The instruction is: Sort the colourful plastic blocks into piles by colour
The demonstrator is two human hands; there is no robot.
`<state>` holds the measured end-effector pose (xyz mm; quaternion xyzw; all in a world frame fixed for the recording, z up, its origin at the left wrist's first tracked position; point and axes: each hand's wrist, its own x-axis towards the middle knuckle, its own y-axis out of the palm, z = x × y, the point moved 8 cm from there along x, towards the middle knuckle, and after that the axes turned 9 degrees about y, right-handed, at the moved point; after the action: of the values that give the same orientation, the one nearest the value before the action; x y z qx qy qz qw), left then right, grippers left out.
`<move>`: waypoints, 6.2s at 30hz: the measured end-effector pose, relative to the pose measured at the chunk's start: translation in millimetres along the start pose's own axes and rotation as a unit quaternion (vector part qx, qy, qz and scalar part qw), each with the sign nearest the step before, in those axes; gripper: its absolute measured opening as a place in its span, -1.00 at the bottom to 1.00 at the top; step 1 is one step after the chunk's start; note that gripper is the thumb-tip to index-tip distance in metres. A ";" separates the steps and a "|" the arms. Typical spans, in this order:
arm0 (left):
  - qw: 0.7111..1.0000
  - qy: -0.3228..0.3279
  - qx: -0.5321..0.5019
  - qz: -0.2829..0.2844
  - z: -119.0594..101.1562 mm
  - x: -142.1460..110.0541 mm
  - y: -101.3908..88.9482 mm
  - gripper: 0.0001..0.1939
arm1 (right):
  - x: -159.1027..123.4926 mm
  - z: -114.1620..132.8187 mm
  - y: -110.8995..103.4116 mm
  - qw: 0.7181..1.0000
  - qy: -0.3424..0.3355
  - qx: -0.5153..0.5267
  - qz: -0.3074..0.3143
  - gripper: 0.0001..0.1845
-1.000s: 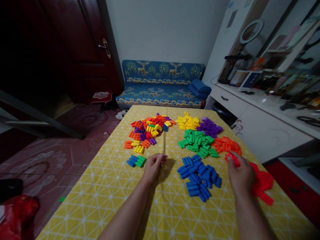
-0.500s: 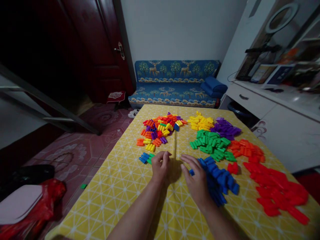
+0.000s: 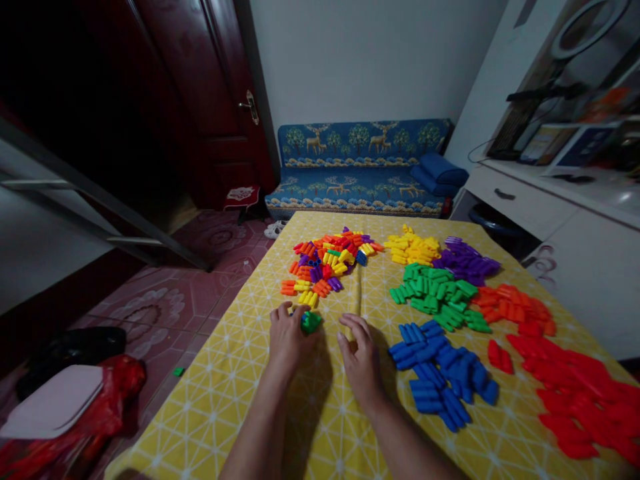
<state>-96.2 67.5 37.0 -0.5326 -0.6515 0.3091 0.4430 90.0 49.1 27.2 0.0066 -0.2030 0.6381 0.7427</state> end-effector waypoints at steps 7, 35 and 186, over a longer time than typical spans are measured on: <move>0.990 0.044 -0.134 -0.001 -7.9 9.9 10.3 -0.53 | 2.3 -2.7 -0.1 1.000 0.010 0.006 -0.008 -0.73; 0.848 -0.087 -0.508 -0.128 -11.2 20.5 53.0 -0.66 | 0.7 -45.7 -41.5 0.937 0.177 0.226 -0.199 -0.67; 0.571 -0.197 -0.767 -0.216 -7.3 15.0 71.9 -0.65 | 9.3 -19.0 17.4 0.983 0.028 -0.157 0.094 -0.67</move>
<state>-60.0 98.9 -19.1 -0.4425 -0.8113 -0.3139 -0.2178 80.0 66.3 8.3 -0.1469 -0.2795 0.6650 0.6768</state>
